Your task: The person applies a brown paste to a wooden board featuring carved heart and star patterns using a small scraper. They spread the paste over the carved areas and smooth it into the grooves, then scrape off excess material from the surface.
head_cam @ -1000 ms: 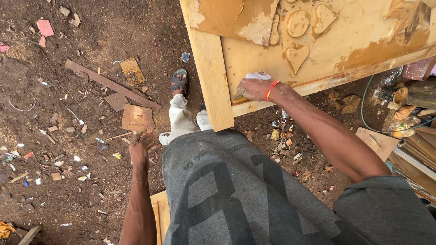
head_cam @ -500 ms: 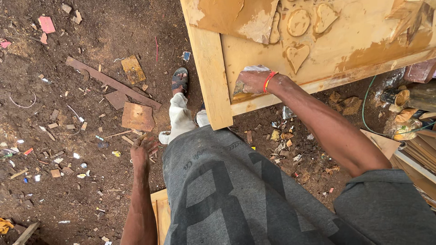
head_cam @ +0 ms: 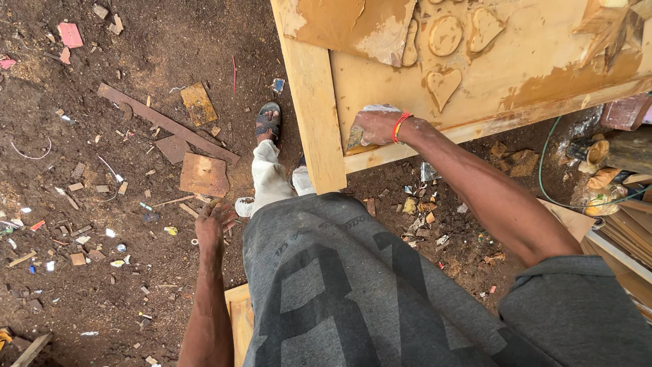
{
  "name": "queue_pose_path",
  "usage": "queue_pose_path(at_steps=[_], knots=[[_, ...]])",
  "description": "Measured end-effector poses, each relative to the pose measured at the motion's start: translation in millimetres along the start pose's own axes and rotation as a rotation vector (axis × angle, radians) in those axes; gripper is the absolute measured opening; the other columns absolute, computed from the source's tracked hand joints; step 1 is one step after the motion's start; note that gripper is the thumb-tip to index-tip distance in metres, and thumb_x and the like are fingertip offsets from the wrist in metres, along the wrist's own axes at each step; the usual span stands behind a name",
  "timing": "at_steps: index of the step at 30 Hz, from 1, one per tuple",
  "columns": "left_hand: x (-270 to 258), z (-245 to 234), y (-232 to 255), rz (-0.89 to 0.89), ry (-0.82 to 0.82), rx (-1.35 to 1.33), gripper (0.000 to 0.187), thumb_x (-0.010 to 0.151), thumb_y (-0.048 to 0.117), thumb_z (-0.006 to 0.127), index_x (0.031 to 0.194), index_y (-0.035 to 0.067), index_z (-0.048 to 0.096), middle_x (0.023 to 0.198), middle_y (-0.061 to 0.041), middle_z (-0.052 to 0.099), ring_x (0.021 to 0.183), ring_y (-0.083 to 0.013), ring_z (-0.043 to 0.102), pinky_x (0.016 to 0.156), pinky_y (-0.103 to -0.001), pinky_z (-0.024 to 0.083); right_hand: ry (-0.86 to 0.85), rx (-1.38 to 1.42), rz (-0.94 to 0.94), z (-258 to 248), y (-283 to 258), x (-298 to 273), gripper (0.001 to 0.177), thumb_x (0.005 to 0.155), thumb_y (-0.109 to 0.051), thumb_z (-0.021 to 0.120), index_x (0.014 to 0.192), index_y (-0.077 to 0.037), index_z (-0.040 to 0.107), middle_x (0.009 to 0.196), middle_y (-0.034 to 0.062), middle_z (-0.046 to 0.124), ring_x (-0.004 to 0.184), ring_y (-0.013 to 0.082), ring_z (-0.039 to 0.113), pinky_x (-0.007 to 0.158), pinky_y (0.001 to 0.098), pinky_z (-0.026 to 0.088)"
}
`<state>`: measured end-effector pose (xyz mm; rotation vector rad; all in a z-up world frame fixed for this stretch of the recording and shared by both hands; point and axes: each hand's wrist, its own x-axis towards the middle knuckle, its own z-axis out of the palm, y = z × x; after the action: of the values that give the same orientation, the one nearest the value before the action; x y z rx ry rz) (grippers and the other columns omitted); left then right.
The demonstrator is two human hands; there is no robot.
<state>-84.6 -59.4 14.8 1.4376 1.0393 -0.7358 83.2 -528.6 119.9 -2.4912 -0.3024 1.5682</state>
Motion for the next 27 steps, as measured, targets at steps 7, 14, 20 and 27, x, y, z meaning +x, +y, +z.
queue_pose_path(at_steps=[7, 14, 20, 27], knots=[[-5, 9, 6, 0.003, -0.004, -0.006, 0.036, 0.106, 0.016, 0.049, 0.139, 0.004, 0.058, 0.122, -0.015, 0.071, 0.099, -0.0241, 0.073, 0.081, -0.037, 0.063, 0.201, -0.017, -0.176, -3, -9, 6, 0.035, 0.073, -0.011, 0.065, 0.107, -0.004, 0.072, 0.097, 0.0234, 0.072, 0.084, 0.0415, 0.069, 0.073, 0.0550, 0.053], [-9, 10, -3, 0.017, 0.005, -0.052, 0.035, 0.106, 0.014, 0.047, 0.138, 0.003, 0.058, 0.120, -0.015, 0.073, 0.097, -0.0236, 0.071, 0.079, -0.036, 0.061, 0.117, -0.029, -0.001, -19, 2, -40, 0.033, 0.086, -0.014, 0.061, 0.116, -0.011, 0.073, 0.103, 0.0191, 0.074, 0.095, 0.0369, 0.071, 0.087, 0.0524, 0.054], [-9, 12, -14, 0.023, -0.007, -0.051, 0.035, 0.107, 0.013, 0.047, 0.137, -0.001, 0.057, 0.121, -0.018, 0.071, 0.097, -0.0240, 0.071, 0.079, -0.037, 0.062, 0.744, -0.342, -0.096, 57, 24, -86, 0.038, 0.093, -0.007, 0.054, 0.125, -0.013, 0.073, 0.121, 0.0146, 0.074, 0.116, 0.0351, 0.067, 0.099, 0.0556, 0.053], [-6, 27, -12, 0.008, -0.014, -0.008, 0.037, 0.106, 0.014, 0.049, 0.139, 0.000, 0.057, 0.120, -0.018, 0.071, 0.099, -0.0261, 0.071, 0.078, -0.037, 0.062, 0.172, -0.195, 0.171, 55, 49, -102, 0.029, 0.115, -0.026, 0.046, 0.119, -0.013, 0.072, 0.110, 0.0159, 0.074, 0.104, 0.0278, 0.073, 0.098, 0.0426, 0.059]])
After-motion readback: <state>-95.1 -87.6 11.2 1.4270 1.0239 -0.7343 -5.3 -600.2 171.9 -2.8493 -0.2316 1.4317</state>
